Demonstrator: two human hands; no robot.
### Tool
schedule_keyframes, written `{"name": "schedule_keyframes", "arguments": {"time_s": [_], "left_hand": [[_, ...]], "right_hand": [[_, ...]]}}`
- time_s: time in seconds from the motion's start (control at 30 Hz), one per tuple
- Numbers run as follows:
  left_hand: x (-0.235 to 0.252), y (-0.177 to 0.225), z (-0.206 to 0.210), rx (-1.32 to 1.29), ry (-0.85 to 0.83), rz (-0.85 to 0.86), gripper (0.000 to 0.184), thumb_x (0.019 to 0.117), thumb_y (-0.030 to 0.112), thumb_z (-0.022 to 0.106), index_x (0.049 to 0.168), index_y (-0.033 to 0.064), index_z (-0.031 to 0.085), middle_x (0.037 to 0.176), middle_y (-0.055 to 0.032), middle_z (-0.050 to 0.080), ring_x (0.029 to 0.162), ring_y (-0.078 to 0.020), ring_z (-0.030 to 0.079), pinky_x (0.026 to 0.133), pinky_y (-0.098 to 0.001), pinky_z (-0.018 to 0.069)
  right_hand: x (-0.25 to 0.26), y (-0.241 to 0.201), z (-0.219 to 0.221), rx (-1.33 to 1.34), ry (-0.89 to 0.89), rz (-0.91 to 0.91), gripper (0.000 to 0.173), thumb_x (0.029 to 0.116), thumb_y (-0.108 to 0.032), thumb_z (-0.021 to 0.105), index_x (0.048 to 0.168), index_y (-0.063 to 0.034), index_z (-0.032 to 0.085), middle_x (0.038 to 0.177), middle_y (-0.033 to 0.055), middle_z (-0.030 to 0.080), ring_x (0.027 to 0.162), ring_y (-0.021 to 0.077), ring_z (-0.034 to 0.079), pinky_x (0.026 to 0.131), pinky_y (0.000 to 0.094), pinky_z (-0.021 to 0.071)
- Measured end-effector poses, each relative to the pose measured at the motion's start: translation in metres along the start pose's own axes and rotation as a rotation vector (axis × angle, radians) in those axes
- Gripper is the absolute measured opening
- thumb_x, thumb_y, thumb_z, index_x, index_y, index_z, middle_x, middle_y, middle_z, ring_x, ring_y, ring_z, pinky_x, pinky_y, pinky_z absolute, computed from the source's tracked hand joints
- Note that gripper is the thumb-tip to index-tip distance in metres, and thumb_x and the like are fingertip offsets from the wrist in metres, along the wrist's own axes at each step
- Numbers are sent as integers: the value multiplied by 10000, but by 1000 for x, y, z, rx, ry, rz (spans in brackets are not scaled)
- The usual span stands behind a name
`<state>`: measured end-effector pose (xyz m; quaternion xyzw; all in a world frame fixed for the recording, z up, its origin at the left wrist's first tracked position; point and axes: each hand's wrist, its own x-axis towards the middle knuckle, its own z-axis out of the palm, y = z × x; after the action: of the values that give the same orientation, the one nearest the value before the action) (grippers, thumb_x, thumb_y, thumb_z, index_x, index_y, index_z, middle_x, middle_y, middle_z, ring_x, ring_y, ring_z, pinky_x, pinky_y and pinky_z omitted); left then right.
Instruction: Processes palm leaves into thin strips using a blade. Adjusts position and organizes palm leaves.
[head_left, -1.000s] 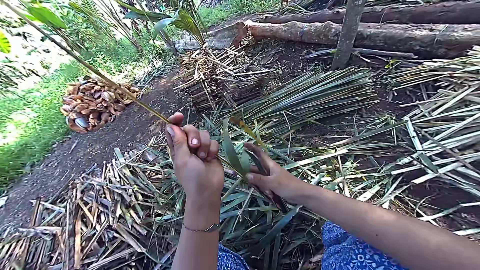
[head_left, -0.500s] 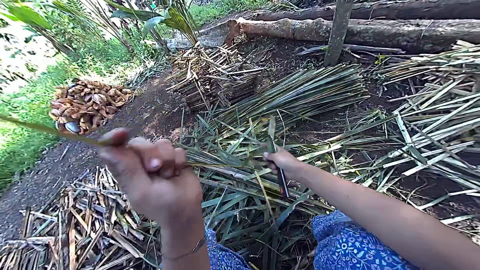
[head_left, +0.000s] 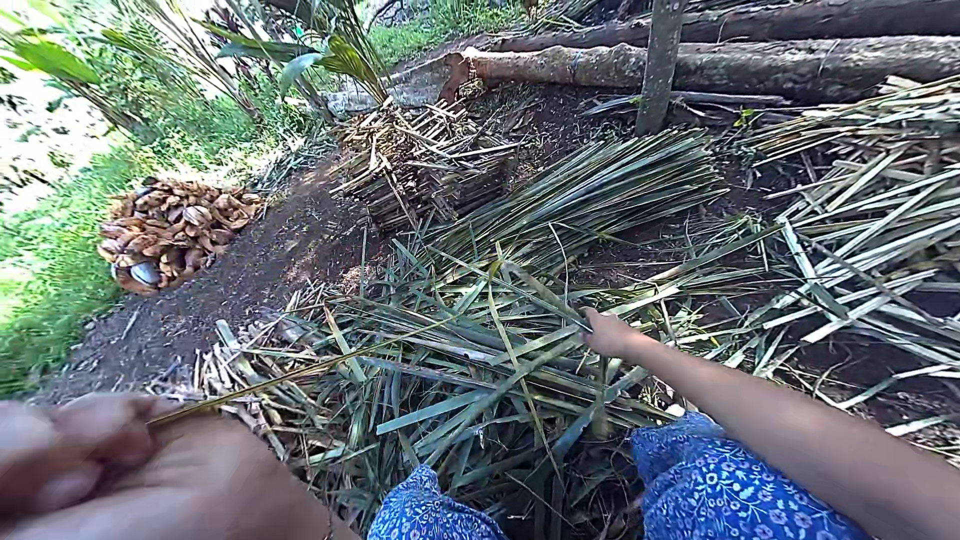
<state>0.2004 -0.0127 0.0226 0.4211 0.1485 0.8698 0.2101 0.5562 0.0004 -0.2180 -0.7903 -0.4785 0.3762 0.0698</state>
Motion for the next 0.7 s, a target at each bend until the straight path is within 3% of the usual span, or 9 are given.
{"name": "schedule_keyframes", "arguments": {"time_s": [0.03,0.1,0.13,0.2,0.27,0.37,0.47,0.57,0.7], "left_hand": [[2,-7,0,-10,2,-36,444,1097,134,150,783,112,463,580,36,472,494,-67,504,512,-183,483],[-7,-22,7,44,-73,-136,431,1125,276,92,1034,181,502,802,77,589,721,-54,606,701,-215,532],[-14,-28,13,81,-105,-164,405,1120,273,81,1123,205,481,910,84,592,825,-63,607,779,-247,520],[-26,-37,21,169,-103,-180,373,1129,275,108,1218,237,468,974,115,563,851,-35,594,769,-224,519],[-35,-45,23,194,-133,-153,319,1134,262,196,1203,250,508,935,143,571,797,1,591,716,-176,515],[-46,-56,15,204,-325,-62,222,1117,268,346,1197,266,553,941,186,595,811,37,600,731,-154,526],[-62,-61,7,220,-432,-9,157,1076,307,518,1185,305,631,1010,201,668,872,33,651,777,-177,568],[-82,-58,-1,238,-513,-49,141,1030,337,602,1143,369,680,1054,200,705,920,9,688,813,-197,592],[-109,-57,-10,194,-622,-112,138,973,228,702,1094,285,735,1029,126,740,906,-32,710,812,-215,606]], "right_hand": [[-2,-1,-1,-13,-19,-3,796,1034,-444,566,1630,-87,178,1404,333,527,1301,497,526,1069,649,401],[-13,-10,-2,-89,-65,-2,906,1000,-651,471,1648,-114,136,1441,337,498,1331,502,499,1080,673,375],[-19,-15,-3,-126,-98,-8,898,1001,-691,403,1642,-104,179,1454,336,489,1341,506,489,1084,690,362],[-36,-26,-10,-145,-177,-49,800,1042,-658,303,1579,-67,359,1366,302,577,1233,470,579,1036,661,407],[-53,-35,-18,-106,-238,-141,685,1080,-580,294,1442,-48,530,1118,231,676,913,352,647,858,558,481],[-87,-48,-29,173,-332,-310,519,1098,-487,363,1346,-98,601,813,46,617,583,99,488,561,301,427],[-117,-60,-36,607,-539,-569,367,1094,-312,422,1354,-108,581,758,-34,624,606,31,604,563,185,523],[-140,-75,-31,842,-675,-745,389,1053,-339,430,1376,-160,554,720,-86,606,609,13,622,602,177,565],[-157,-87,-18,1126,-836,-830,478,1059,-253,395,1524,-151,356,799,-60,657,681,37,658,669,187,579]]}}
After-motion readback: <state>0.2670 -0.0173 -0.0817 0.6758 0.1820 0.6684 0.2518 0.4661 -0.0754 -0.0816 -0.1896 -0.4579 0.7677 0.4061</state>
